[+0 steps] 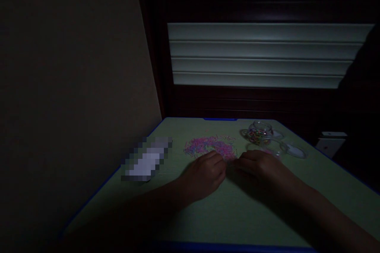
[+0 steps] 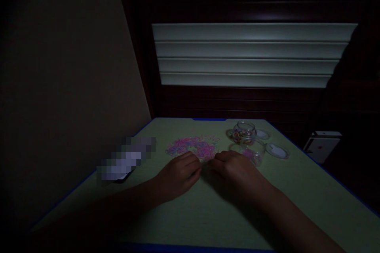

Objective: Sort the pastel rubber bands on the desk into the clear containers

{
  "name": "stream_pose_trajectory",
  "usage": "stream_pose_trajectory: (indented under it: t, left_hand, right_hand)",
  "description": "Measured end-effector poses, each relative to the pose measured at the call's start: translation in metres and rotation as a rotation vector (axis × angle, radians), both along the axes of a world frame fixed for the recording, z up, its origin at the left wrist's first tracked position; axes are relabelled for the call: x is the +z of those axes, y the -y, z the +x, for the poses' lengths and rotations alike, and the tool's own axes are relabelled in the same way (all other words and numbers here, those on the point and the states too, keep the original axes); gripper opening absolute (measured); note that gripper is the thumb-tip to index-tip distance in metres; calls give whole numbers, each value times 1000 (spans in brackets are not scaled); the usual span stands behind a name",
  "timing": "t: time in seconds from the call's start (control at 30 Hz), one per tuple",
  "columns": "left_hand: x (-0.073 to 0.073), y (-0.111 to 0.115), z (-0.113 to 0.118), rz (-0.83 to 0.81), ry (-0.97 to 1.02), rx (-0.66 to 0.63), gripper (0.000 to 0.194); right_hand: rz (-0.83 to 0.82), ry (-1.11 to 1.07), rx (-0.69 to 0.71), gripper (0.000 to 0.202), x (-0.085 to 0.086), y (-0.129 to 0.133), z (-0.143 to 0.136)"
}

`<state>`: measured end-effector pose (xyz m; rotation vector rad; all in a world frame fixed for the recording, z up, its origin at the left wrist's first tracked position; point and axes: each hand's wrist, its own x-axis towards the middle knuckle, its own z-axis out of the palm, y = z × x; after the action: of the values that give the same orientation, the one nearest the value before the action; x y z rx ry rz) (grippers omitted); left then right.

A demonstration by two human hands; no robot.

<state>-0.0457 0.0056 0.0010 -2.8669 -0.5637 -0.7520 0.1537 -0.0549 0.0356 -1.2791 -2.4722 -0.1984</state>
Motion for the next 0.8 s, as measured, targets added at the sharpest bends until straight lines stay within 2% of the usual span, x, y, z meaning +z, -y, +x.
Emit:
stream_pose_trajectory:
  t: [0.23, 0.57, 0.8]
  left_hand:
    - [-1, -1, 0, -12, 9, -18, 15]
    - [-1, -2, 0, -10, 11, -56, 16]
    - [1, 0, 0, 39, -8, -52, 15]
  right_hand:
    - [7, -7, -12, 17, 2, 0, 1]
    - [32, 64, -3, 14, -11, -6, 3]
    - [-7, 45, -24, 17, -2, -2, 0]
